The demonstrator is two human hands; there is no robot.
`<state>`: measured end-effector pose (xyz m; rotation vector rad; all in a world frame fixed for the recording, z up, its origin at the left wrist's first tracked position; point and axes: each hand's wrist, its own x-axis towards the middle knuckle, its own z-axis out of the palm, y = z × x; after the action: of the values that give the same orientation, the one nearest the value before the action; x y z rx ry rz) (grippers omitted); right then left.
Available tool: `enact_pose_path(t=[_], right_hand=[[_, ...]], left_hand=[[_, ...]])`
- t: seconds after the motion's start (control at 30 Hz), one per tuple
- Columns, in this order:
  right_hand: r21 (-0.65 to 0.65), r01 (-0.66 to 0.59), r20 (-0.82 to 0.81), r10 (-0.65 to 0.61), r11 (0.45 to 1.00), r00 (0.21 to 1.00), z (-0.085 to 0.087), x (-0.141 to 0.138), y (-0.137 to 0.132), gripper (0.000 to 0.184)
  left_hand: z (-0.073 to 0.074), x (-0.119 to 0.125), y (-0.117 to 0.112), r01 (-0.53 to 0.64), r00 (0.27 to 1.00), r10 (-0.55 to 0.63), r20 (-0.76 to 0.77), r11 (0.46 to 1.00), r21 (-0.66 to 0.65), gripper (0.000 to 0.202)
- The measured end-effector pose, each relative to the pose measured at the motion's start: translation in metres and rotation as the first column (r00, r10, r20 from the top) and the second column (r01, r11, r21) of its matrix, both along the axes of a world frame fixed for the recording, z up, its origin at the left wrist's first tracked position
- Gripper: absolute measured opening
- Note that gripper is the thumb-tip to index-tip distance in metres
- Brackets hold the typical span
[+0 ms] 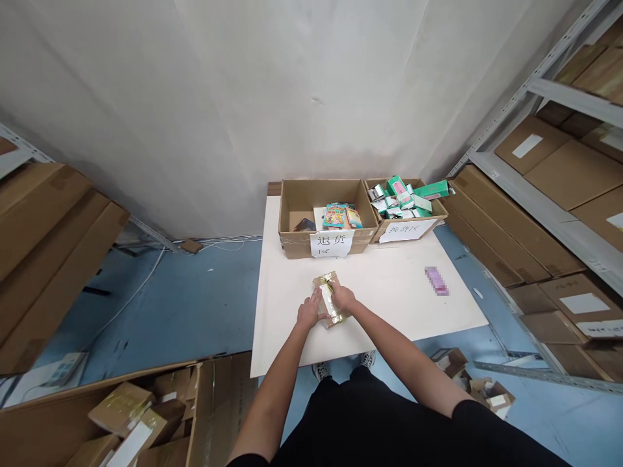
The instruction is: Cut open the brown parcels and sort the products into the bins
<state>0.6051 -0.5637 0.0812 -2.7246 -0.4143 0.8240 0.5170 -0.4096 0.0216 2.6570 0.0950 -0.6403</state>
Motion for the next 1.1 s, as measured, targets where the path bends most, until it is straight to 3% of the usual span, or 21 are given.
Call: enact_pose_path(t=[0.13, 0.23, 0.4, 0.5, 0.6, 0.77, 0.93, 1.0, 1.1], right_hand=[[0.128, 0.057, 0.012, -0.059, 0.990, 0.998, -0.010, -0.021, -0.021, 0.088], [0.158, 0.026, -0.033, -0.021, 0.987, 0.999, -0.017, -0.046, -0.049, 0.077], [0.119, -0.032, -0.117, 0.046, 0.992, 0.992, -0.019, -0.091, -0.118, 0.060], [0.127, -0.051, -0.106, 0.064, 0.991, 0.992, -0.012, -0.096, -0.159, 0.058], [0.194, 0.080, 0.011, -0.084, 0.978, 0.996, -0.005, -0.076, -0.181, 0.062], [0.214, 0.326, 0.038, -0.341, 0.921, 0.939, -0.019, -0.011, -0.178, 0.073], [0.185, 0.424, 0.038, -0.438, 0.887, 0.898, -0.037, 0.063, -0.203, 0.094], [0.193, 0.416, 0.063, -0.435, 0.888, 0.898, -0.038, 0.087, -0.227, 0.098], [0.240, 0.404, 0.059, -0.429, 0.882, 0.901, -0.038, 0.104, -0.265, 0.093]], left_hand=[[-0.001, -0.001, -0.003, -0.006, 1.000, 0.006, 0.007, 1.000, 0.015, 0.103], [-0.002, 0.000, -0.002, -0.034, 0.999, 0.034, -0.003, 0.999, 0.017, 0.103], [-0.003, 0.000, 0.000, -0.051, 0.999, 0.051, -0.003, 0.998, 0.035, 0.107], [-0.004, 0.001, -0.015, -0.098, 0.995, 0.097, 0.017, 0.993, 0.063, 0.106], [-0.008, 0.002, -0.054, -0.196, 0.978, 0.189, 0.083, 0.976, 0.093, 0.104], [-0.015, 0.007, -0.158, -0.354, 0.933, 0.331, 0.139, 0.915, 0.193, 0.090], [-0.015, 0.020, -0.242, -0.264, 0.963, 0.247, 0.110, 0.947, 0.186, 0.078], [-0.012, 0.031, -0.258, -0.186, 0.978, 0.167, 0.125, 0.970, 0.159, 0.070], [-0.005, 0.052, -0.262, -0.068, 0.983, 0.044, 0.180, 0.989, 0.128, 0.055]])
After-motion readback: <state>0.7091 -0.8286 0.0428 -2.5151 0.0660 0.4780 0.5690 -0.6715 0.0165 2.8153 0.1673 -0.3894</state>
